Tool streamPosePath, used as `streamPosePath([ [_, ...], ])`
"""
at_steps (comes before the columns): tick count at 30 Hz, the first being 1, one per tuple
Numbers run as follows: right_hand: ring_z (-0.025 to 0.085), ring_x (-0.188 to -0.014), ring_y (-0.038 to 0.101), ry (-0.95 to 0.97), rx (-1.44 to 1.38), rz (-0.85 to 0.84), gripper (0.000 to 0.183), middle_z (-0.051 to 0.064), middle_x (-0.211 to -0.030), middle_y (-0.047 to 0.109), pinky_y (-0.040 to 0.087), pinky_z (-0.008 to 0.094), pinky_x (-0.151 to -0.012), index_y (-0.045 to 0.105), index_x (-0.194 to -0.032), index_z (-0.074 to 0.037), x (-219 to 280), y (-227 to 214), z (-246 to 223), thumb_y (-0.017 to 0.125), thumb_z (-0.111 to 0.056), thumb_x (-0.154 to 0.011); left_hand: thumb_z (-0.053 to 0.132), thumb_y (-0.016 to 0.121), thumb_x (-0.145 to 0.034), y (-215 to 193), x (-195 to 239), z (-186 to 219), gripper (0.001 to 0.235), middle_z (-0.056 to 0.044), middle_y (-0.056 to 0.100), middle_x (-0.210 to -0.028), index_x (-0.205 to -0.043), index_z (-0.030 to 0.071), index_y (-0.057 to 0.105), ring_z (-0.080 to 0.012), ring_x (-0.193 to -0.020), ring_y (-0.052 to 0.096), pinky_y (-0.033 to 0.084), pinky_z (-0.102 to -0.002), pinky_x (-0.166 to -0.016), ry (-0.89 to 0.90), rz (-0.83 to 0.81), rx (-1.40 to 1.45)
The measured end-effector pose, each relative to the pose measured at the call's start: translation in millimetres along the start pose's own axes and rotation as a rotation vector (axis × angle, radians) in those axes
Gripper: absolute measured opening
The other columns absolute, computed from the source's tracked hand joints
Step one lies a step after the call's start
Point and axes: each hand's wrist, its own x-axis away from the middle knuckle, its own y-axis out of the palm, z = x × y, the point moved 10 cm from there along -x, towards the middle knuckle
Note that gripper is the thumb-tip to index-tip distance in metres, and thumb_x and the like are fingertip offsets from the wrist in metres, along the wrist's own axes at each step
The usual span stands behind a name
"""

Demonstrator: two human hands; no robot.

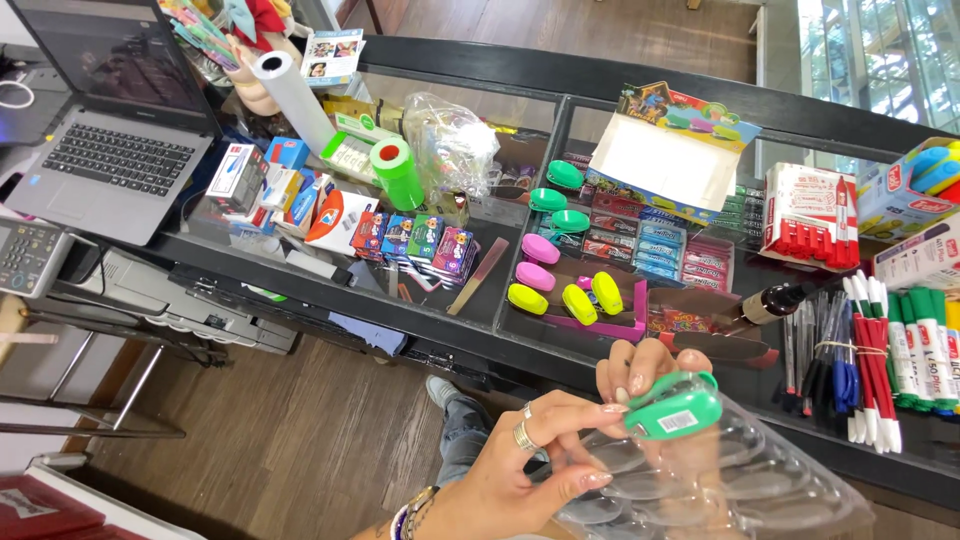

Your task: Organizing small colorful egg-shaped erasers into a plastic tray on a shop counter.

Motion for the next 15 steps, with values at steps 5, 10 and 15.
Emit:
streamPosePath([
  [5,0.033,-0.083,0.055,0.137,-0.147,0.059,0.043,0.013,-0.095,0.064,0.051,0.045,-0.067,0.075,-0.091,0.001,1,-19,10,0.047,-0.026,-0.109,0.022,0.061,-0.114,-4,-5,5,0.045,-0.011,0.069,-0.124,-0.156,0.009,0.051,-0.015,-0.087,0.062,0.055,-0.031,-0.09,0.033,0.009,-0.067],
  [10,0.027,-0.104,0.066,-0.165,0.785,0.151,0.037,0.016,-0.114,0.07,0.056,0.036,-0.092,0.069,-0.132,-0.018,9,43,-50,0.078,-0.024,-0.097,0.069,0.042,-0.115,-1,-8,25,0.091,-0.019,0.025,-0.17,-0.171,0.002,0.015,-0.0313,-0.153,0.035,0.029,-0.054,-0.136,0.049,-0.058,-0.066],
  [15,0.034,-0.115,0.061,-0.391,1.443,0.165,0.036,0.017,-0.122,0.072,0.055,0.044,-0.106,0.064,-0.136,-0.015,28,66,-67,0.073,-0.023,-0.101,0.067,0.04,-0.124,8,-2,54,0.09,-0.027,0.005,-0.184,-0.173,0.003,0.0,-0.0419,-0.176,0.011,0.011,-0.061,-0.147,0.11,-0.167,0.02],
])
